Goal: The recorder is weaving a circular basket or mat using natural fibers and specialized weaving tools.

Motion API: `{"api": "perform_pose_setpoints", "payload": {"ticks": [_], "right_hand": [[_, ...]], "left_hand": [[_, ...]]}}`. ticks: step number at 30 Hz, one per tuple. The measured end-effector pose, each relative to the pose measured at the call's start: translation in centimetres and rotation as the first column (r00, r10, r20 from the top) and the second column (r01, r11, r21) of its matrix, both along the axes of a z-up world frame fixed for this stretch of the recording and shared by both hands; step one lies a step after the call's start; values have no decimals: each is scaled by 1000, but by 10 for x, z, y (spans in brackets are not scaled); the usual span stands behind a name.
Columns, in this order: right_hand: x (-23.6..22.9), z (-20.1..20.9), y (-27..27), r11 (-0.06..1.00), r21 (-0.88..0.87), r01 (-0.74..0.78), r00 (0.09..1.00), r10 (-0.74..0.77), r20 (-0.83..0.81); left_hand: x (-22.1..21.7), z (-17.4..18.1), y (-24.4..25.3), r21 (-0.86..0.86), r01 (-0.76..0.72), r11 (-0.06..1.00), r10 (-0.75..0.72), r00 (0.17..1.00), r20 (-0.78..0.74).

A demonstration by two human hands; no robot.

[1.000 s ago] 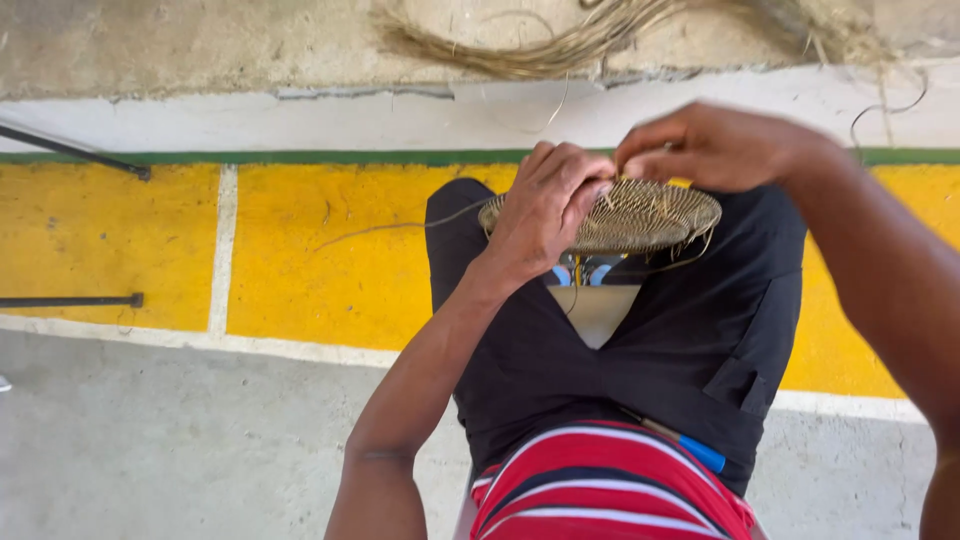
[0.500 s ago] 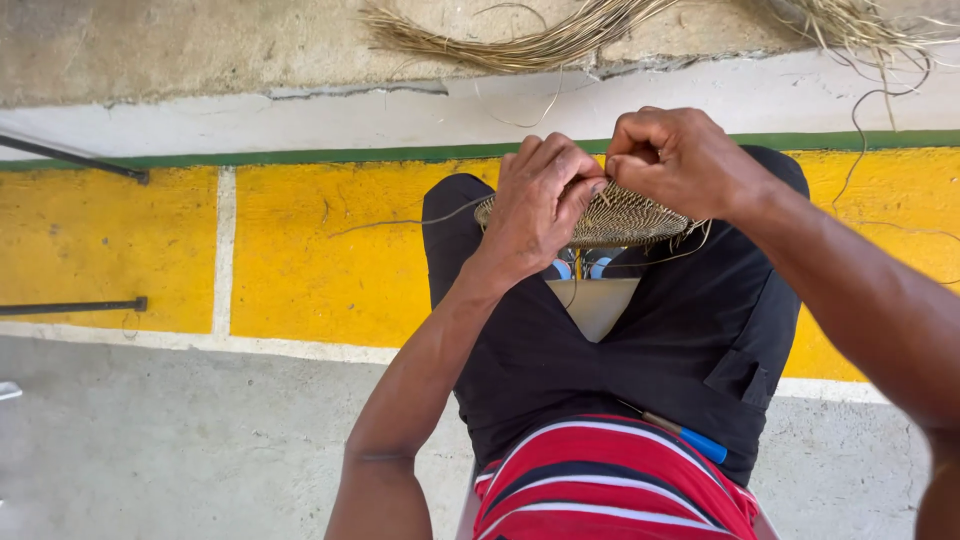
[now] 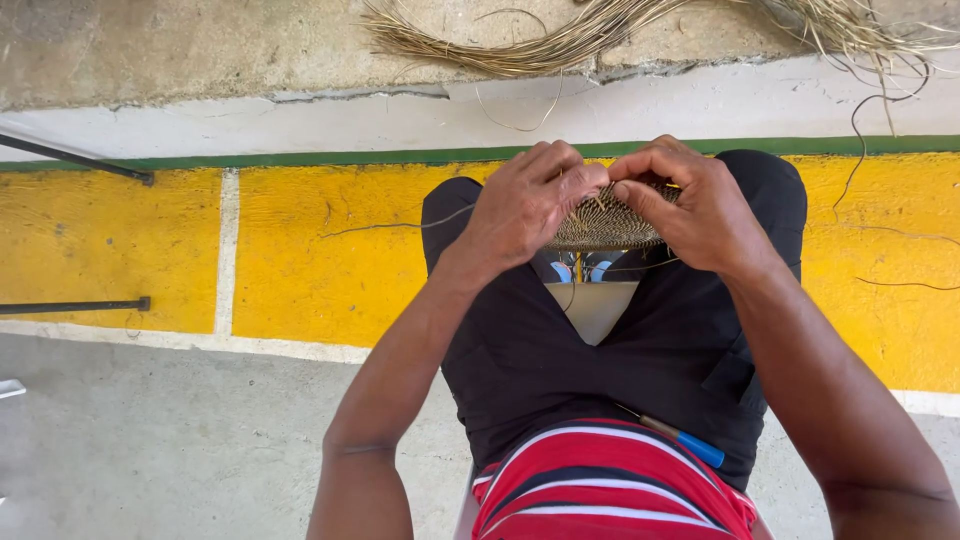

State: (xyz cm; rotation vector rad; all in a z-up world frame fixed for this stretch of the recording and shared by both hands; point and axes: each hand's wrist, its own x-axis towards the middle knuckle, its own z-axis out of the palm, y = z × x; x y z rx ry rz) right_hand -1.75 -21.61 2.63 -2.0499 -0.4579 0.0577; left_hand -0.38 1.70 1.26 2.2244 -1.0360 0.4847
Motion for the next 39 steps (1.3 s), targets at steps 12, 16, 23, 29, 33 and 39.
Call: {"api": "perform_pose_setpoints", "payload": {"ticks": [12,16,23,29,33,39], "right_hand": [[4,-6,6,997,-66,27,996,-22,83],[2,-2,6,999,-44,20,998,-18,57],[1,-4,8,998,-49,42,995,-37,91],[3,-22,6,993,-102,55,985,-37,166],[24,-41,-1,995,-95,9,970,15,244],[10,-20,5,995,-80,65,985,-51,166]], "left_hand": [[21,12,3,40,47,998,-44,997,-64],[20,12,5,40,77,996,-70,987,-146],[7,9,1,48,-26,998,26,1000,-2],[-4,-15,-20,78,-77,994,62,982,177],[-32,-1,-56,3,-25,1000,23,956,292],[11,6,-17,-75,-278,958,273,959,-72]]}}
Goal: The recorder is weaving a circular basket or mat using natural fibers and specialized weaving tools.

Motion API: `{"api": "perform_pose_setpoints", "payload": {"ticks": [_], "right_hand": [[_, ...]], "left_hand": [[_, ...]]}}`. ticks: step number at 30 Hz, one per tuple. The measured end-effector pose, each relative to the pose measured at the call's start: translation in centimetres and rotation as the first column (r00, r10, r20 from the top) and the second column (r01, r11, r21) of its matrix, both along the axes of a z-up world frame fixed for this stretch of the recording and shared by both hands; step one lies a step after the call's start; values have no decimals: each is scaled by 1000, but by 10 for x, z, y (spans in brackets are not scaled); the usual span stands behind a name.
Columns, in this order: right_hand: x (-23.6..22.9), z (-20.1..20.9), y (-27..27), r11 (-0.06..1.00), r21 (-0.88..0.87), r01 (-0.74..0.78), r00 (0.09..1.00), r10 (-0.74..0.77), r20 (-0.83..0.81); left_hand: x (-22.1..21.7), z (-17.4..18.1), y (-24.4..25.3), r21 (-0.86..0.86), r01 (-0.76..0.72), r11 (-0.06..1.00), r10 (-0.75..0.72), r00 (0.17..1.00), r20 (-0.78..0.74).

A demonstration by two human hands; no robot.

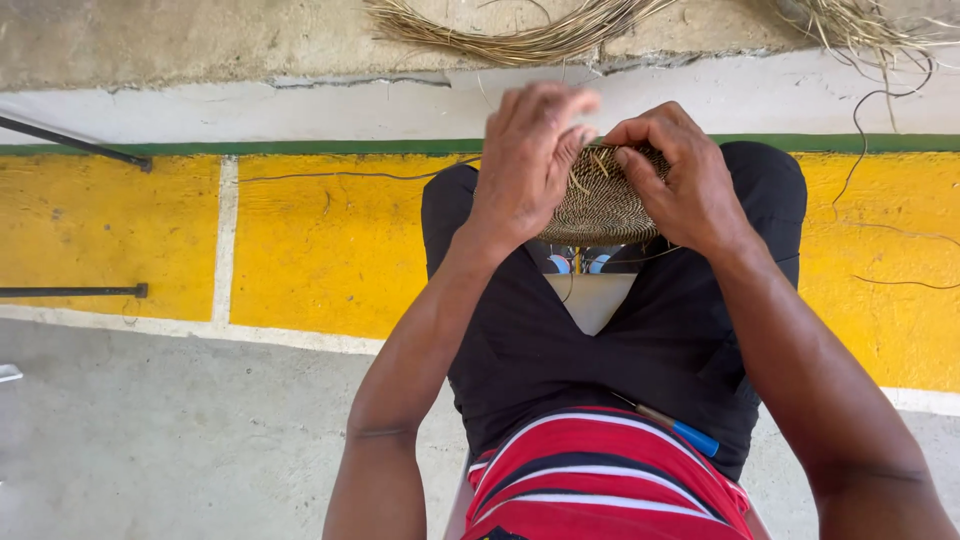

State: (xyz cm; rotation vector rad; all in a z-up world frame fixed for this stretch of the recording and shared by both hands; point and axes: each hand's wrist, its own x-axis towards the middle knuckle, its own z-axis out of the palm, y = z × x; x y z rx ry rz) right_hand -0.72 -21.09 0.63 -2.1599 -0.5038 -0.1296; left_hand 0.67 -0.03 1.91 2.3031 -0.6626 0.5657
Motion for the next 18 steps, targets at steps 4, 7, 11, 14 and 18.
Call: {"api": "perform_pose_setpoints", "payload": {"ticks": [4,7,11,14,18], "right_hand": [[-1,5,3,998,-56,29,998,-26,59],[-4,-2,0,990,-140,27,946,20,324],[8,2,-8,920,-388,49,816,187,546],[12,22,-8,876,-477,79,720,280,635],[13,29,-10,861,-507,40,643,366,673]], "left_hand": [[-3,-32,-3,48,51,998,-40,976,-213],[-11,-18,-4,-28,18,999,-22,987,-160],[-12,-10,-2,-97,40,994,-56,985,-164],[-11,-11,-2,-125,43,991,-70,973,-219],[-11,-8,-6,-162,16,987,-57,966,-254]]}}
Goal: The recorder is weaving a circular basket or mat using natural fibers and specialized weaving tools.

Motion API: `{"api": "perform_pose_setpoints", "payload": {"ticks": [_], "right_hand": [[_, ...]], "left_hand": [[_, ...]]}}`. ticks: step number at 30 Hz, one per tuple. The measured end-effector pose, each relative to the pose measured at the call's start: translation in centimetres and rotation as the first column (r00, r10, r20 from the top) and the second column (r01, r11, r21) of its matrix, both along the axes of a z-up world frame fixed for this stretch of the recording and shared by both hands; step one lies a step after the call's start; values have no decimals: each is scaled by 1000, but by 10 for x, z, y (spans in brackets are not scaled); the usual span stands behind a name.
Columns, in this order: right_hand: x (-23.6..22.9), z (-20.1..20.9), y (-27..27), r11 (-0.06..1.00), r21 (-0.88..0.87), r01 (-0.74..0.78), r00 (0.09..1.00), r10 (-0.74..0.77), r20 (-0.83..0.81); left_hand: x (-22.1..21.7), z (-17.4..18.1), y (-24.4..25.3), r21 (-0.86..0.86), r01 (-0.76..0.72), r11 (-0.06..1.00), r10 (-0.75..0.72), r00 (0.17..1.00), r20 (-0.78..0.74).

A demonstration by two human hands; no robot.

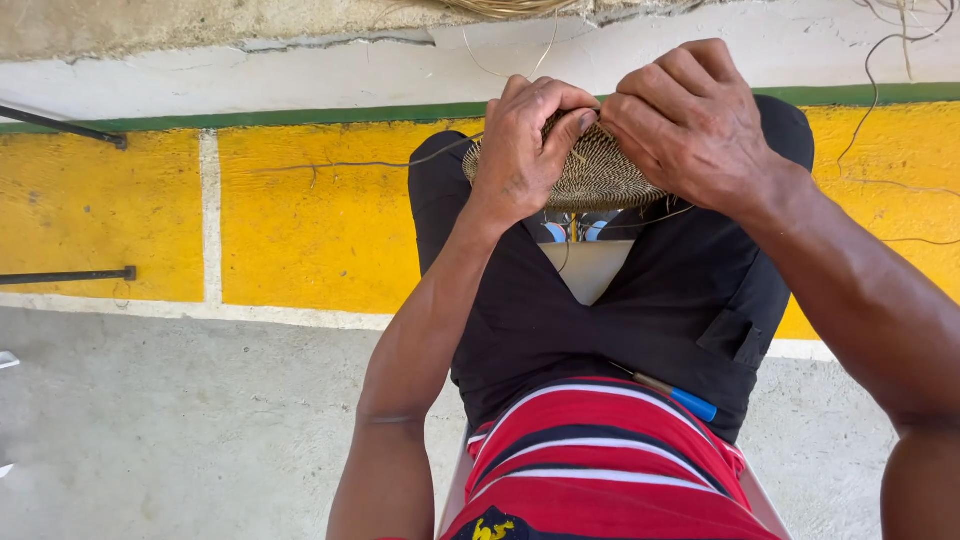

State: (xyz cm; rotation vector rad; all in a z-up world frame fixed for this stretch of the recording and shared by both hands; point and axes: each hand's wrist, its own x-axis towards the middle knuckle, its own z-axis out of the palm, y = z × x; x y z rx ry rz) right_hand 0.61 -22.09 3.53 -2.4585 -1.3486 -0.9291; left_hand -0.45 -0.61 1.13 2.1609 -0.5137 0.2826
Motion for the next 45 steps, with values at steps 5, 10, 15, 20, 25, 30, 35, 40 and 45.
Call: {"api": "perform_pose_setpoints", "payload": {"ticks": [5,10,15,20,25,30,35,40,45], "right_hand": [[-70,0,-2,995,-12,-98,917,85,-390],[-161,-11,-18,768,-536,-350,244,-478,-844],[-212,-41,-44,862,-442,-246,39,-447,-894],[-225,-55,-50,856,-504,-112,58,-501,-864],[-221,-56,-54,860,-484,-161,37,-485,-874],[-181,-11,-41,838,-538,-94,-373,-531,-761],[-141,-3,-21,876,242,416,363,84,-928],[-101,-9,10,740,338,582,461,43,-887],[-93,-19,15,700,368,612,373,155,-915]], "left_hand": [[11,-9,5,-43,-12,999,13,999,37],[16,-8,5,-46,27,999,-32,995,-97],[18,-7,5,-62,61,996,-66,994,-81],[14,-3,3,-36,49,998,-53,993,-105],[7,-5,4,7,30,1000,-29,998,-63],[0,-2,2,28,3,1000,-1,996,-85],[-2,-5,3,8,17,1000,-16,999,-35],[-6,-1,5,-10,-18,1000,16,991,-135],[-11,-1,4,-14,-18,1000,18,999,-33]]}}
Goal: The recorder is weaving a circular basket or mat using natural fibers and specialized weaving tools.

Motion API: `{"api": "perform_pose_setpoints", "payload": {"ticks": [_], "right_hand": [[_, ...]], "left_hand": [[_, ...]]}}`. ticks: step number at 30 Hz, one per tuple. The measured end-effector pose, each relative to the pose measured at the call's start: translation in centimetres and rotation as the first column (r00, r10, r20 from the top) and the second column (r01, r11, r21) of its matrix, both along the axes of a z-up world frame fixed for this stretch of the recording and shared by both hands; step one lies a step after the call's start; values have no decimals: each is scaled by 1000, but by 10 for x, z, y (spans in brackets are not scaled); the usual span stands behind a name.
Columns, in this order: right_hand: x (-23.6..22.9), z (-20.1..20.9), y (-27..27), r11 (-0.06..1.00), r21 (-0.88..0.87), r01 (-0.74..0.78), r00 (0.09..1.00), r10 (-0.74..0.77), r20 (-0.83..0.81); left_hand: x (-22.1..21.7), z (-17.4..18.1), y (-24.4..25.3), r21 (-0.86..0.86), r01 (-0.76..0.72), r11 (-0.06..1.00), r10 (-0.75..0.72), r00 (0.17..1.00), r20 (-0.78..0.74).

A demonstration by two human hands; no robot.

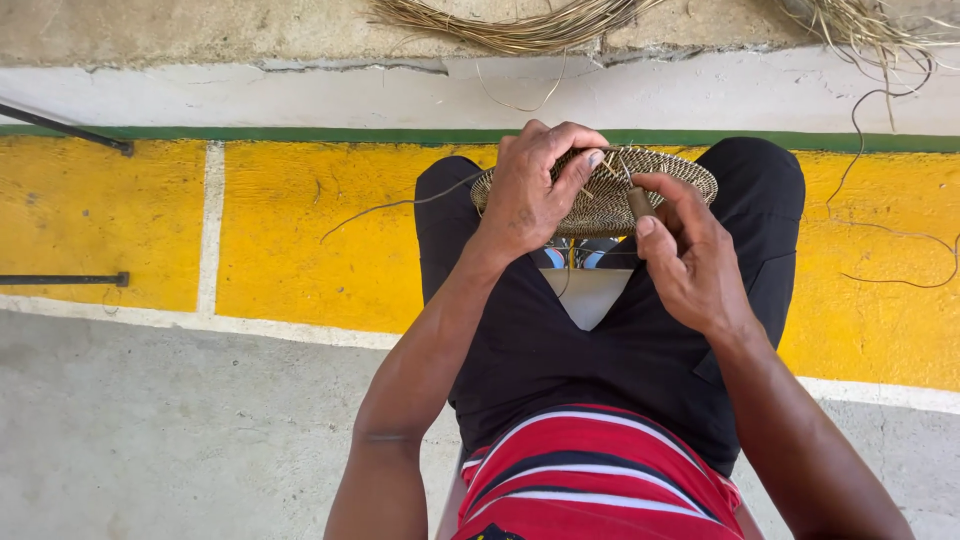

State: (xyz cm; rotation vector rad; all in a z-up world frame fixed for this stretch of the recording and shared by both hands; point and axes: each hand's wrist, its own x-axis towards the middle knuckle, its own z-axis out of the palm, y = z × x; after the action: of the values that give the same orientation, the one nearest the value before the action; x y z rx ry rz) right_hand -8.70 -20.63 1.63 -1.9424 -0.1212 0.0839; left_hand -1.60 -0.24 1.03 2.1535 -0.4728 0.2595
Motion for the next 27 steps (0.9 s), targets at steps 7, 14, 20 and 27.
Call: {"api": "perform_pose_setpoints", "payload": {"ticks": [7,14,20,27], "right_hand": [[-1,8,7,983,-176,58,996,-45,79],[-4,5,10,961,-267,67,977,-10,211],[-6,19,18,909,-393,138,940,5,342],[0,18,26,895,-430,121,954,15,299]], "left_hand": [[2,-4,1,11,13,1000,-13,1000,1],[3,-4,0,20,17,1000,-16,1000,-14],[-2,-3,-2,21,25,999,-26,1000,17],[-5,4,-2,36,11,999,-12,999,39]]}}
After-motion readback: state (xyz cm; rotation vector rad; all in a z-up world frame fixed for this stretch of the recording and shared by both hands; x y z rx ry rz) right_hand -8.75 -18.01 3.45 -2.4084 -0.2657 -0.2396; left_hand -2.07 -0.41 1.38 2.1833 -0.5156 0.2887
